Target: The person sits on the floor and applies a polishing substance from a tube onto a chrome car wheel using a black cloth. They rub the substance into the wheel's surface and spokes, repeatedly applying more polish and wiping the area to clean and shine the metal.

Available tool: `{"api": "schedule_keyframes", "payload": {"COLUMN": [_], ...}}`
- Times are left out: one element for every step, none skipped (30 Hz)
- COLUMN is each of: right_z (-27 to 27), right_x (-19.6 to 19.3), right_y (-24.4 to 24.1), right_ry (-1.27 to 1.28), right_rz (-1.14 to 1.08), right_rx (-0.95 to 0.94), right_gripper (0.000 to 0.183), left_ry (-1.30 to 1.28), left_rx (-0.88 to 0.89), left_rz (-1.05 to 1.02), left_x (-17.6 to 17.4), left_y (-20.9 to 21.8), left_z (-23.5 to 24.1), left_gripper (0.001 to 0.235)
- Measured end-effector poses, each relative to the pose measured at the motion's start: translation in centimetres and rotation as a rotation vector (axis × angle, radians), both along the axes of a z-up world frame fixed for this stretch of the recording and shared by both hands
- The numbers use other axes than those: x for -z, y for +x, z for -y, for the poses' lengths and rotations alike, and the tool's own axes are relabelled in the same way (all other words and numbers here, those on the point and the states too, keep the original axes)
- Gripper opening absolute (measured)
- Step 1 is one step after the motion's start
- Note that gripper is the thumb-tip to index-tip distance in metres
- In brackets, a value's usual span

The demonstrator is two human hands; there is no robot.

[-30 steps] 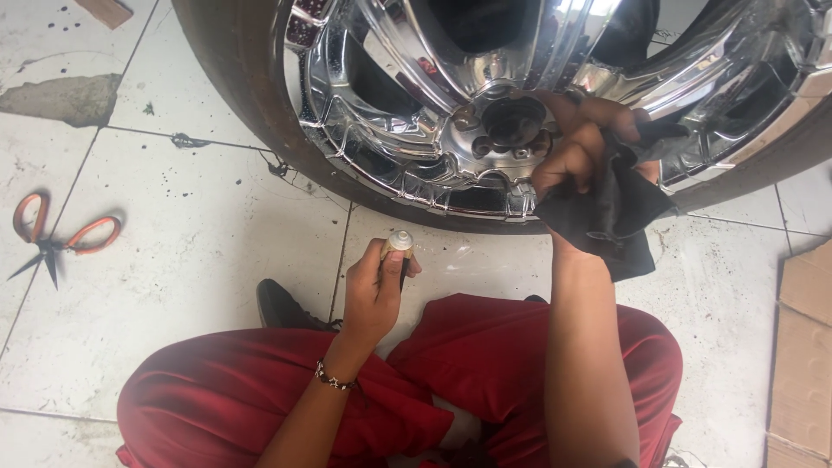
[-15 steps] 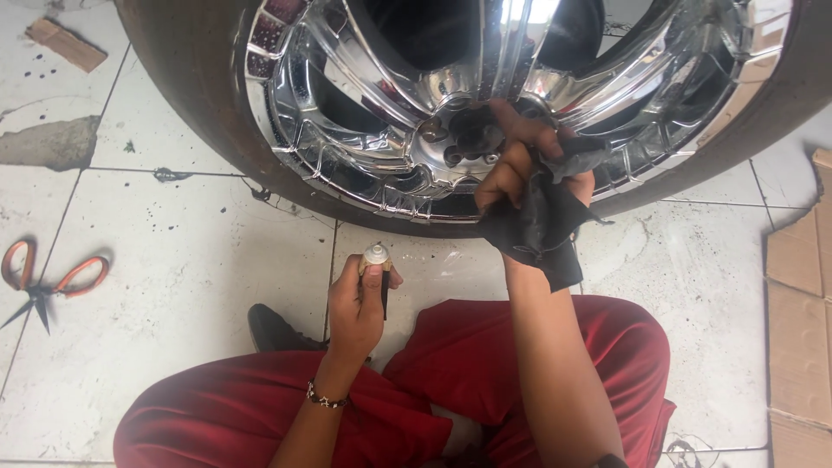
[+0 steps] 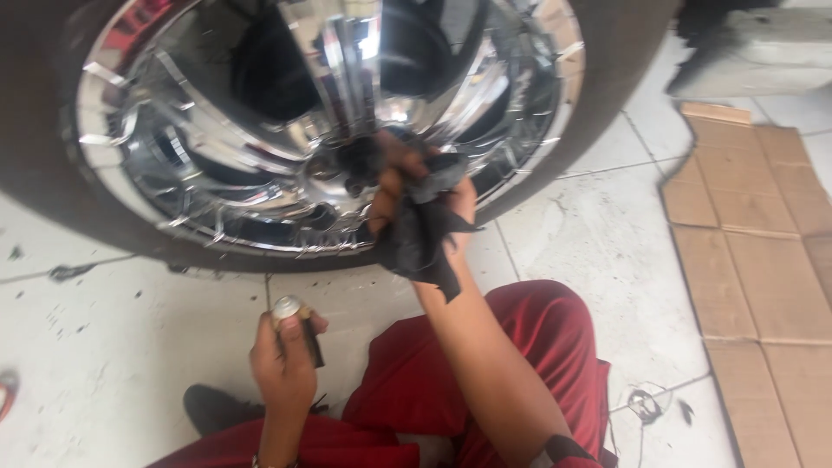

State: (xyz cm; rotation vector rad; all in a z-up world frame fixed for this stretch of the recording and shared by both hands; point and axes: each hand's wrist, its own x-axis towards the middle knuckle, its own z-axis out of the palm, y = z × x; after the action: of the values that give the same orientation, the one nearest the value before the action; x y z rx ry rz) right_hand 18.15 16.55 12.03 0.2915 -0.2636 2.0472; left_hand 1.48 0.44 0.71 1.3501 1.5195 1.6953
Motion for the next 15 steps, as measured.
{"api": "schedule_keyframes", "payload": {"right_z": [-0.1, -0.1, 0.0, 0.0, 0.0, 0.1, 0.2, 0.4, 0.4, 0.3, 0.1, 0.4, 0.7, 0.9, 1.0], "right_x": [-0.6, -1.1, -1.0, -0.9, -0.8, -0.8, -0.8, -0.6, -0.4, -0.2, 0.0, -0.2, -0.4, -0.7, -0.7], "right_y": [0.1, 0.3, 0.5, 0.7, 0.9, 1.1, 1.1, 1.1, 0.8, 0.5, 0.1, 0.0, -0.1, 0.0, 0.2], "right_ry": [0.022, 0.041, 0.045, 0.013, -0.018, -0.010, 0.050, 0.104, 0.106, 0.033, -0.039, -0.036, -0.026, -0.014, -0.009], "right_rz": [0.044, 0.088, 0.091, 0.037, -0.018, -0.016, -0.024, -0.033, -0.032, -0.066, -0.101, -0.101, -0.027, 0.049, 0.049], "right_rx": [-0.035, -0.070, -0.046, -0.012, 0.022, 0.042, 0.020, -0.006, 0.010, 0.001, -0.008, 0.005, -0.003, -0.006, 0.010], "right_gripper": [0.039, 0.024, 0.024, 0.033, 0.046, 0.046, 0.041, 0.035, 0.035, 0.027, 0.021, 0.021, 0.021, 0.023, 0.023], "left_ry": [-0.045, -0.092, -0.086, -0.099, -0.112, -0.105, -0.068, -0.037, -0.035, -0.026, -0.017, -0.015, -0.008, 0.001, 0.006], "left_rx": [-0.042, -0.084, -0.060, -0.075, -0.091, -0.072, -0.099, -0.130, -0.114, -0.131, -0.148, -0.135, -0.115, -0.093, -0.077], "left_rz": [-0.023, -0.047, -0.046, -0.026, -0.007, -0.005, -0.007, -0.010, -0.010, -0.003, 0.004, 0.004, -0.005, -0.014, -0.013], "left_x": [0.1, 0.2, 0.1, -0.1, -0.2, -0.2, -0.1, 0.0, 0.4, 0.7, 1.0, 1.3, 1.6, 1.9, 3.3], "left_y": [0.0, 0.0, 0.1, 0.3, 0.4, 0.7, 0.9, 1.1, 1.2, 1.3, 1.3, 1.2, 1.1, 1.0, 0.6], "left_z": [0.0, 0.2, 0.3, 0.3, 0.4, 0.2, 0.1, 0.3, 0.2, 0.2, 0.1, 0.1, 0.1, 0.0, -0.2], "left_gripper": [0.035, 0.035, 0.035, 0.036, 0.037, 0.037, 0.039, 0.041, 0.041, 0.043, 0.046, 0.046, 0.047, 0.048, 0.048]}}
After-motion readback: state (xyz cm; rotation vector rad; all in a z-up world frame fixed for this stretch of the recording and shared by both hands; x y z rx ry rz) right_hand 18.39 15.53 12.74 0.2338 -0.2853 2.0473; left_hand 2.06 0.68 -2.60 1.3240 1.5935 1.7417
